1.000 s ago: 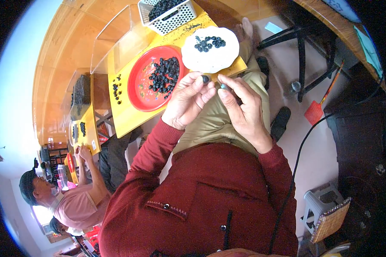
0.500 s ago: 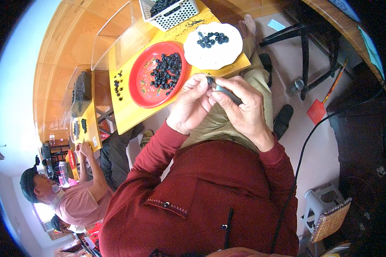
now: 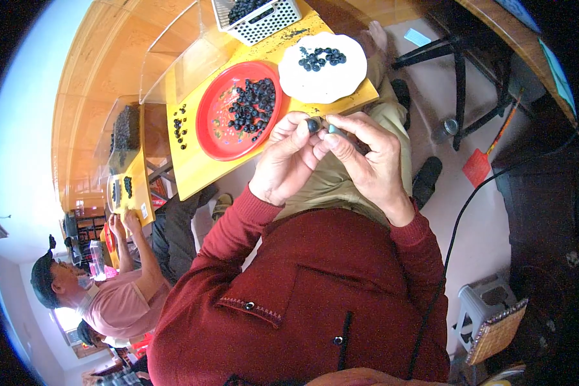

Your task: The recorder is sorting through berries, removing stems and bad berries, and placing the clean berries onto a plate.

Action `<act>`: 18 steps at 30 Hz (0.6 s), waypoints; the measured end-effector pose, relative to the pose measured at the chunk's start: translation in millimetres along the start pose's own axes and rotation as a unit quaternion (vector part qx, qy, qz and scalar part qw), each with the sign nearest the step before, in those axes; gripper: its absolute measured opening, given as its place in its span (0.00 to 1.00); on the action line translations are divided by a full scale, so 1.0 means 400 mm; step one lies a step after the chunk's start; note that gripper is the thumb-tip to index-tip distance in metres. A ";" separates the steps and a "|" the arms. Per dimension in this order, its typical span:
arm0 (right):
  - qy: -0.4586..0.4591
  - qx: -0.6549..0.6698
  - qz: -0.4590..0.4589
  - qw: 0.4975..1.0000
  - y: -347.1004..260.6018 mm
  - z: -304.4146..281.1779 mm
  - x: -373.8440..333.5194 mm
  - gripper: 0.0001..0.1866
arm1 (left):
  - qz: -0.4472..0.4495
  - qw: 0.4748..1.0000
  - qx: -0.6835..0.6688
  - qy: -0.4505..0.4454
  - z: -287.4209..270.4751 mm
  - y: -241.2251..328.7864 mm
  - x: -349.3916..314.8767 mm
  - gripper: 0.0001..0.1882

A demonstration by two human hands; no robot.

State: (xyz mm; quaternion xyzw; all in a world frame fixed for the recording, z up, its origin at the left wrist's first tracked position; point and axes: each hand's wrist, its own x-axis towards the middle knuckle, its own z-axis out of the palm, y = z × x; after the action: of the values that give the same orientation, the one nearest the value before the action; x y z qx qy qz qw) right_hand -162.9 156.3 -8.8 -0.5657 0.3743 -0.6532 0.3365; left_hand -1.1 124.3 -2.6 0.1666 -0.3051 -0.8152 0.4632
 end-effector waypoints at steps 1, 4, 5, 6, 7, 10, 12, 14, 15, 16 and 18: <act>-0.001 0.004 -0.007 1.000 0.000 0.001 0.001 0.13 | -0.004 1.000 0.002 0.004 0.000 0.000 -0.001 0.08; -0.020 -0.026 -0.060 0.998 0.002 0.000 0.004 0.13 | -0.009 1.000 -0.013 0.013 -0.008 -0.007 -0.005 0.08; -0.020 -0.026 -0.059 0.998 0.002 -0.003 0.005 0.13 | -0.009 1.000 -0.013 0.013 -0.008 -0.008 -0.005 0.08; -0.026 -0.043 -0.067 0.996 0.002 -0.006 0.005 0.13 | -0.010 1.000 -0.010 0.012 -0.008 -0.009 -0.005 0.08; -0.032 -0.059 -0.076 0.995 0.002 -0.008 0.005 0.13 | -0.011 1.000 -0.007 0.011 -0.009 -0.011 -0.005 0.08; -0.029 -0.053 -0.077 0.995 0.002 -0.008 0.003 0.13 | -0.014 1.000 -0.010 0.020 -0.016 -0.016 -0.007 0.07; -0.030 -0.048 -0.073 0.996 0.002 -0.009 0.002 0.13 | -0.014 1.000 -0.010 0.025 -0.014 -0.017 -0.008 0.07; -0.031 -0.043 -0.070 0.996 0.004 -0.010 0.001 0.13 | -0.014 0.999 -0.009 0.029 -0.013 -0.018 -0.007 0.07; -0.033 -0.043 -0.072 0.996 0.006 -0.012 0.000 0.14 | -0.015 0.999 -0.009 0.027 -0.012 -0.019 -0.006 0.07; -0.036 -0.042 -0.075 0.996 0.008 -0.013 -0.001 0.14 | -0.016 1.000 -0.008 0.025 -0.012 -0.020 -0.006 0.07; -0.045 -0.046 -0.074 0.995 0.009 -0.020 -0.003 0.14 | -0.017 0.999 -0.008 0.031 -0.010 -0.021 -0.007 0.07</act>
State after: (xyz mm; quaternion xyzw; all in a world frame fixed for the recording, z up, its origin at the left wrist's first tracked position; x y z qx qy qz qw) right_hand -170.4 156.5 -13.2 -0.6354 0.3454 -0.6322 0.2780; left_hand -2.9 128.6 -11.2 0.1932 -0.2814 -0.8201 0.4593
